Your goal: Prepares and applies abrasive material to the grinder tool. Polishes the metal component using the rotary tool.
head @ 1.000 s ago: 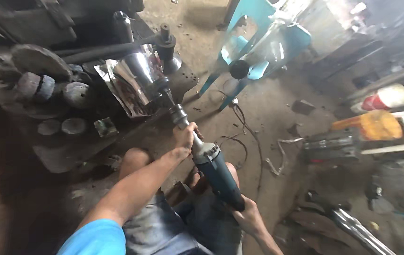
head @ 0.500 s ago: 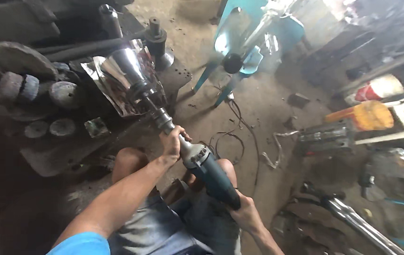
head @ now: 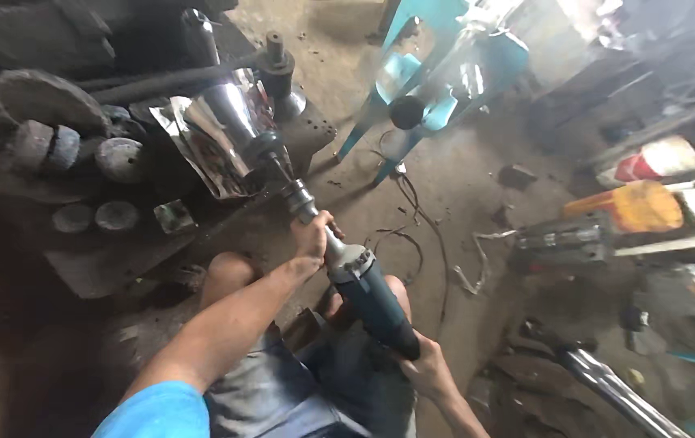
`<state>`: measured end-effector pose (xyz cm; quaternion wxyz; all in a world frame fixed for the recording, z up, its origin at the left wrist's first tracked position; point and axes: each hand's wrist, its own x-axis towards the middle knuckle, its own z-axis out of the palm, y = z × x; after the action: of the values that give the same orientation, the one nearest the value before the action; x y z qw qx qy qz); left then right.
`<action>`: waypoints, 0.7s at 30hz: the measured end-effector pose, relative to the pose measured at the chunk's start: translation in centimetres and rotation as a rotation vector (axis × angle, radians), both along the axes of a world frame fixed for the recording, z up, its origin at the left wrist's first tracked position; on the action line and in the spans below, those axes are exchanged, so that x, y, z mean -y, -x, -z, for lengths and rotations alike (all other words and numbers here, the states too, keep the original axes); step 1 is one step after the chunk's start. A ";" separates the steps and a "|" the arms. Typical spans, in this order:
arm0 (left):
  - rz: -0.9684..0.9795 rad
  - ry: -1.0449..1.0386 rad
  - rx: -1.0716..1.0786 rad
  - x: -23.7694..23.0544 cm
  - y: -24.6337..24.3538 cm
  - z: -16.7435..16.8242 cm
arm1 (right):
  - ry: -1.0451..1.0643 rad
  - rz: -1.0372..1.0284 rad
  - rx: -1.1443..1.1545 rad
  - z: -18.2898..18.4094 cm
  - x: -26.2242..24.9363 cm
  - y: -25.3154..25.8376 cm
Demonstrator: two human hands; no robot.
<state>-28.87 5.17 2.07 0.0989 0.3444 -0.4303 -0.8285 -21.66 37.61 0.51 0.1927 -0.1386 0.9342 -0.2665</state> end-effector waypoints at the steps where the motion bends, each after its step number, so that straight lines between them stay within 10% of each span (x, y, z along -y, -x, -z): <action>1: 0.021 -0.005 0.022 -0.1 0.5 -0.3 | 0.014 0.017 0.019 0.0 0.1 0.1; 21: -0.124 -0.005 -0.130 1.0 -2.5 1.7 | -0.085 -0.090 -0.075 0.5 -0.1 -0.3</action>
<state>-26.32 4.20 0.40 0.1770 0.3160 -0.3985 -0.8426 -21.40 37.68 0.00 0.1752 -0.1822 0.9440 -0.2121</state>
